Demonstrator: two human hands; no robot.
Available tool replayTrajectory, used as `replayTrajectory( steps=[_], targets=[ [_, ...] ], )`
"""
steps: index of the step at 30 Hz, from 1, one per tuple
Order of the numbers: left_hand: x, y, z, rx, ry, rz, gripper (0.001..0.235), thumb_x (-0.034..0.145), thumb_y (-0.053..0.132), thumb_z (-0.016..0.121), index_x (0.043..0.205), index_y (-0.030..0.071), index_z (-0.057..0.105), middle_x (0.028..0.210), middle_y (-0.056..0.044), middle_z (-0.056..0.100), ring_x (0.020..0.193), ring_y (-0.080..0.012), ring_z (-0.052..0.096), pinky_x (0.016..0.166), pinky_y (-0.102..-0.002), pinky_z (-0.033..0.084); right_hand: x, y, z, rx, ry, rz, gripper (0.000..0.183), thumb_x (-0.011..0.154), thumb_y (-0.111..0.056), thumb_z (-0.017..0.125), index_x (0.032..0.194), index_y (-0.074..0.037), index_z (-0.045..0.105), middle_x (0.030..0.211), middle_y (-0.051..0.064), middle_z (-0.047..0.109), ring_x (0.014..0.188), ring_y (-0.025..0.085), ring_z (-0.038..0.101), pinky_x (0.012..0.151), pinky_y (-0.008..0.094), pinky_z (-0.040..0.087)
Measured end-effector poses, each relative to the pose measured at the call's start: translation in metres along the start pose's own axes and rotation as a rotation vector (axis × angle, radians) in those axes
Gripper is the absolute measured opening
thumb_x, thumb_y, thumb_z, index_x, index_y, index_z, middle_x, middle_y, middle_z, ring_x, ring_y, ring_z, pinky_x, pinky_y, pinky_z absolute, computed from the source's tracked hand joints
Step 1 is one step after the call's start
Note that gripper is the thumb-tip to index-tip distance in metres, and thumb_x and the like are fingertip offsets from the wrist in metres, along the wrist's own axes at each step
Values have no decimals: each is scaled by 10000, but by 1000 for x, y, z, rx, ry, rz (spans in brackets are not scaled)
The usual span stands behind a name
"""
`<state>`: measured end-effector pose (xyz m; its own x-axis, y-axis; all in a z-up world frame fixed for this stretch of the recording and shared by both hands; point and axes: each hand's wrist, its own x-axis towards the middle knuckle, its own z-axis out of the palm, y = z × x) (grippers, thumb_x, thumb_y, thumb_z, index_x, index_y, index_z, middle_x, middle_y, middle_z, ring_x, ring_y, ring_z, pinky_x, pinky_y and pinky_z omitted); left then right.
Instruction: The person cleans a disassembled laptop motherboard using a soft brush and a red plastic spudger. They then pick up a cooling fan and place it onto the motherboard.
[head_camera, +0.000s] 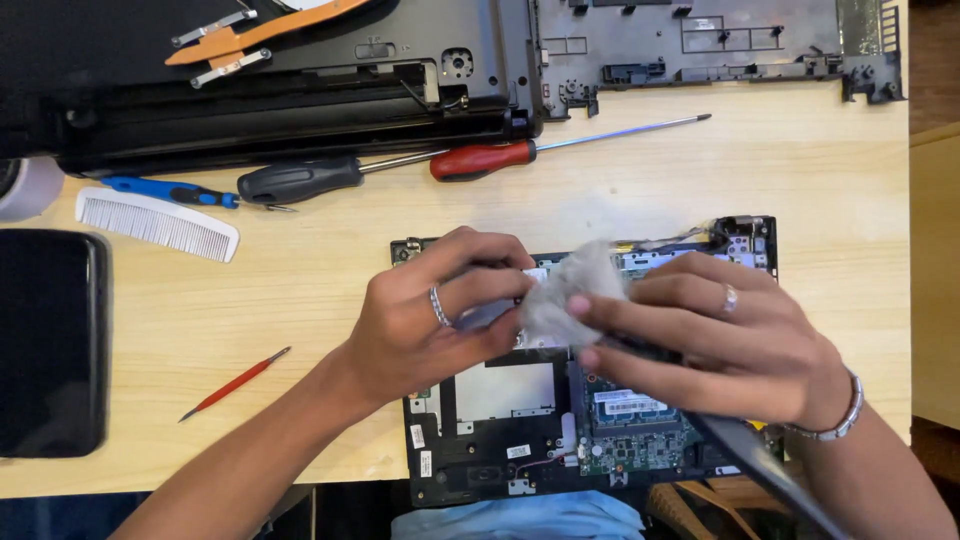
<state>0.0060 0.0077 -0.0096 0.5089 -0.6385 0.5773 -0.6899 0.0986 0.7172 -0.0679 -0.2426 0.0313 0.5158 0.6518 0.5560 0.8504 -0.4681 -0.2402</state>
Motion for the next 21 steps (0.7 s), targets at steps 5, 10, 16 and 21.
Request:
replayTrajectory(
  steps=[5, 10, 16, 21],
  targets=[
    [5, 7, -3, -277, 87, -318, 146, 996, 103, 629, 1003, -40, 655, 887, -136, 699, 759, -196, 720, 739, -255, 661, -18, 18, 5, -185, 84, 204, 164, 999, -15, 699, 1142, 66, 697, 1163, 304, 726, 787, 299, 677, 695, 366, 558],
    [2, 6, 0, -372, 107, -495, 182, 989, 140, 625, 991, -41, 645, 745, -139, 736, 644, -185, 754, 654, -240, 662, -16, 3, 9, -54, 155, 169, 175, 974, -132, 682, 1090, -1, 698, 1139, 290, 716, 737, 238, 716, 612, 293, 562],
    [3, 9, 1, -387, 147, -501, 184, 958, 125, 656, 986, -57, 650, 755, -174, 747, 661, -230, 791, 650, -263, 696, -1, 5, 5, -38, -6, 51, 196, 989, -24, 688, 1180, 11, 658, 1211, 274, 694, 847, 287, 705, 677, 350, 566],
    [-2, 9, 3, -350, 137, -518, 143, 925, 39, 724, 1021, -28, 643, 829, -125, 726, 701, -173, 768, 693, -219, 654, -6, 3, 8, -8, 24, 60, 212, 976, -38, 706, 1173, 15, 649, 1200, 274, 700, 849, 285, 727, 688, 336, 604]
  ],
)
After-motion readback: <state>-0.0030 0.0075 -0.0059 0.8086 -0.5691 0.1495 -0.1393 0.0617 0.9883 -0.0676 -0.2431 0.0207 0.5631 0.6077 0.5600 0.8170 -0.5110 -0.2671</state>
